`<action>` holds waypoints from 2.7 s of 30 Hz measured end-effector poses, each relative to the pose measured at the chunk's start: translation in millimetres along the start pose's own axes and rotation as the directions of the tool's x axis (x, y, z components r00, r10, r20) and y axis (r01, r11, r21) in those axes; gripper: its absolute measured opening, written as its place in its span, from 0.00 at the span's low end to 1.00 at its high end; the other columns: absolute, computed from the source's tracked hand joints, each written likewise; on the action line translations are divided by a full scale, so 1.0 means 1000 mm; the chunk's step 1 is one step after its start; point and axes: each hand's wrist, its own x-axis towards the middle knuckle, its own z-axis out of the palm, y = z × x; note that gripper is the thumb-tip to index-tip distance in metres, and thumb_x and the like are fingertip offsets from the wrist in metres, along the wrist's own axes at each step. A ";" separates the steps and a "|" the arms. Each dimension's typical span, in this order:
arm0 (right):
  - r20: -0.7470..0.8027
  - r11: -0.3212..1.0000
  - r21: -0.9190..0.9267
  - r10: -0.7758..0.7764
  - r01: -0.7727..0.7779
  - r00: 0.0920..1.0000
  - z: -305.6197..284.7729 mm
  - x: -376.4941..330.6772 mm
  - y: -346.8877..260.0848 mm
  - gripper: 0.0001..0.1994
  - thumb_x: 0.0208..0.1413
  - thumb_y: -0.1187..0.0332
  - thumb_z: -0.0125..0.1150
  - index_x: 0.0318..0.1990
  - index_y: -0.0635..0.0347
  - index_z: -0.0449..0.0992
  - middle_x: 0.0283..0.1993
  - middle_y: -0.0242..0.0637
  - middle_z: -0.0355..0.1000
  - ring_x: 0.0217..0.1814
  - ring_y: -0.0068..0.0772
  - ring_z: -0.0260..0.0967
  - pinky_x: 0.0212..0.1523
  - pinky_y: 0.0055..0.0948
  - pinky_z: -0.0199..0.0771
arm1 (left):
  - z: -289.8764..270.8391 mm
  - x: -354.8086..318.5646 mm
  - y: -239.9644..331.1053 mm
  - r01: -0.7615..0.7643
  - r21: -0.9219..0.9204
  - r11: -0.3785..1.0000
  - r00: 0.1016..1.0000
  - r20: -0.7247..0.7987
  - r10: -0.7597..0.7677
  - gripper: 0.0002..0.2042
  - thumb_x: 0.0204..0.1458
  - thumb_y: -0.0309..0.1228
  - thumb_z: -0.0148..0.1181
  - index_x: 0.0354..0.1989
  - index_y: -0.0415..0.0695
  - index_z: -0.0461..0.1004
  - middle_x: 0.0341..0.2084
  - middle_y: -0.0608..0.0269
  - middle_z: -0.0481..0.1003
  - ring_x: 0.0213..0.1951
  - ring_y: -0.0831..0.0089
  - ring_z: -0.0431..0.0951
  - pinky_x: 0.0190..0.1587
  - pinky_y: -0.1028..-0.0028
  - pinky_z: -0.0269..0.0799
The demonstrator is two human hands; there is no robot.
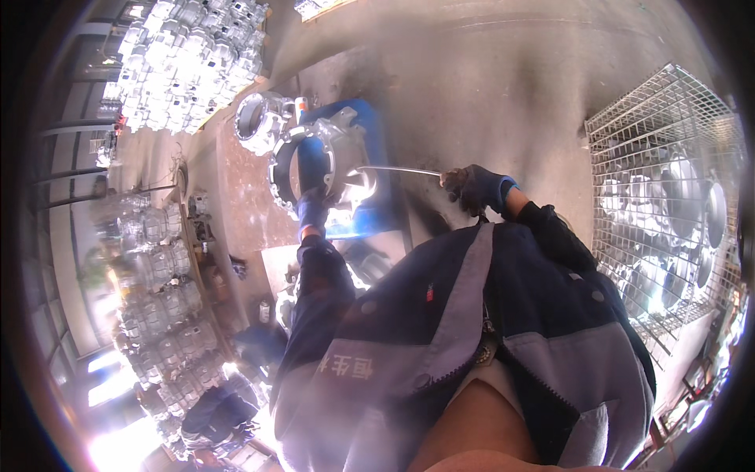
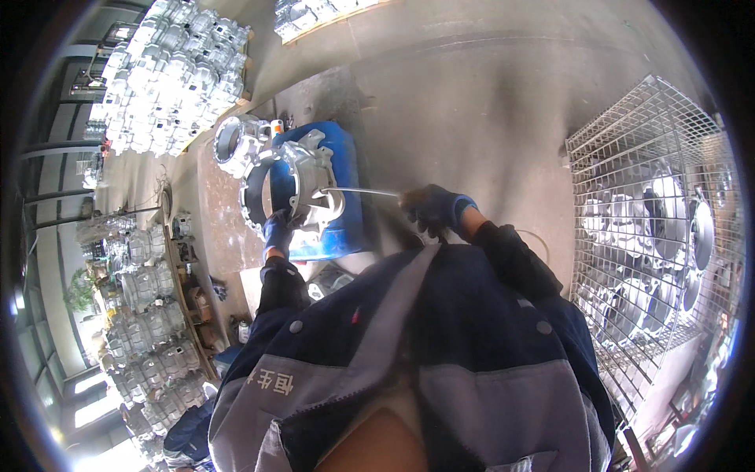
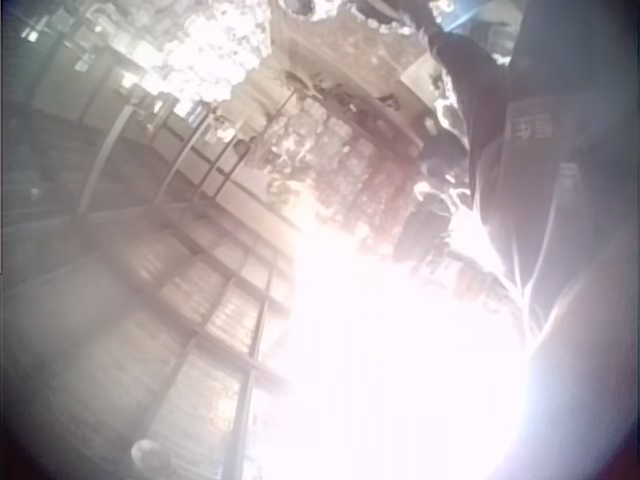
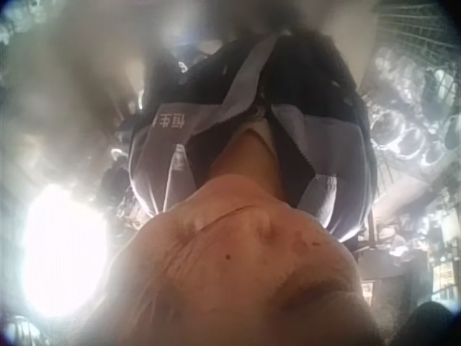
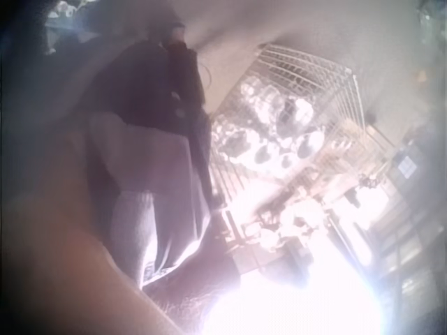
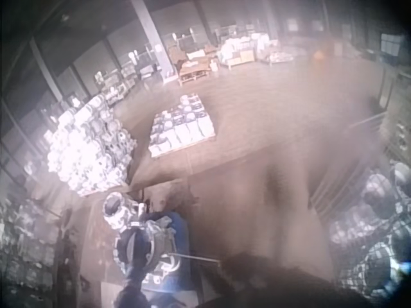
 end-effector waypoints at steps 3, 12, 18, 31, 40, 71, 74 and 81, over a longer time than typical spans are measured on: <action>-0.084 0.996 0.057 -0.067 0.072 0.994 0.003 0.009 0.005 0.20 0.39 0.83 0.61 0.44 0.58 0.76 0.36 0.29 0.76 0.32 0.22 0.72 0.26 0.25 0.73 | -0.005 -0.003 0.010 0.090 -0.061 0.994 0.995 0.043 -0.087 0.23 0.41 0.54 0.65 0.36 0.46 0.79 0.33 0.52 0.79 0.40 0.53 0.78 0.44 0.59 0.71; -0.189 0.992 -0.092 -0.098 0.082 0.977 -0.005 -0.040 -0.003 0.18 0.48 0.78 0.56 0.50 0.59 0.75 0.34 0.33 0.75 0.25 0.25 0.71 0.20 0.24 0.70 | 0.022 0.035 0.039 0.423 -0.325 0.846 0.881 -0.071 -0.468 0.30 0.45 0.59 0.59 0.43 0.43 0.79 0.41 0.50 0.78 0.46 0.53 0.77 0.49 0.61 0.69; -0.173 0.984 -0.150 -0.126 0.100 0.977 -0.012 -0.026 0.015 0.20 0.49 0.79 0.55 0.52 0.59 0.75 0.35 0.33 0.74 0.23 0.25 0.70 0.20 0.24 0.72 | 0.025 0.072 0.047 0.221 -0.798 0.561 0.951 0.050 -0.304 0.23 0.50 0.43 0.62 0.48 0.37 0.76 0.41 0.54 0.79 0.43 0.67 0.77 0.47 0.68 0.69; -0.029 0.927 -0.303 -0.243 0.223 0.970 0.008 0.028 0.021 0.16 0.57 0.61 0.56 0.50 0.56 0.74 0.37 0.33 0.77 0.28 0.28 0.74 0.30 0.28 0.76 | 0.043 0.007 0.003 0.116 -0.493 0.862 0.991 -0.006 -0.137 0.17 0.51 0.45 0.59 0.35 0.41 0.76 0.31 0.52 0.76 0.36 0.56 0.76 0.41 0.63 0.68; -0.121 0.997 -0.038 0.054 -0.060 0.991 0.005 0.017 0.008 0.13 0.59 0.65 0.55 0.49 0.54 0.74 0.33 0.32 0.73 0.20 0.28 0.70 0.15 0.30 0.70 | 0.046 0.004 0.024 0.221 -0.477 0.851 0.966 -0.014 -0.259 0.18 0.49 0.47 0.59 0.40 0.45 0.77 0.37 0.53 0.77 0.41 0.54 0.76 0.44 0.61 0.69; 0.172 0.126 -0.959 -0.450 0.253 0.876 0.175 0.059 -0.182 0.20 0.53 0.49 0.59 0.40 0.58 0.76 0.33 0.53 0.75 0.38 0.58 0.73 0.39 0.44 0.72 | 0.003 -0.201 0.006 -0.172 -0.981 -0.090 0.301 0.035 -0.953 0.11 0.59 0.29 0.50 0.45 0.39 0.75 0.32 0.63 0.77 0.31 0.76 0.76 0.37 0.75 0.72; -0.019 0.201 -0.975 -0.486 0.091 0.874 0.163 0.071 -0.208 0.20 0.51 0.50 0.62 0.42 0.57 0.76 0.35 0.53 0.75 0.40 0.58 0.72 0.40 0.43 0.73 | -0.001 -0.170 0.000 -0.186 -0.970 -0.154 0.509 0.038 -0.860 0.11 0.59 0.30 0.52 0.46 0.41 0.76 0.32 0.61 0.78 0.29 0.75 0.77 0.34 0.75 0.72; -0.076 0.352 -0.932 -0.429 0.089 0.900 0.094 0.028 -0.194 0.15 0.56 0.59 0.59 0.42 0.61 0.77 0.31 0.45 0.76 0.33 0.43 0.76 0.32 0.34 0.74 | -0.003 -0.001 -0.015 -0.369 -0.694 -0.619 0.835 0.046 -0.549 0.19 0.59 0.39 0.54 0.54 0.43 0.70 0.45 0.57 0.75 0.46 0.64 0.75 0.49 0.70 0.72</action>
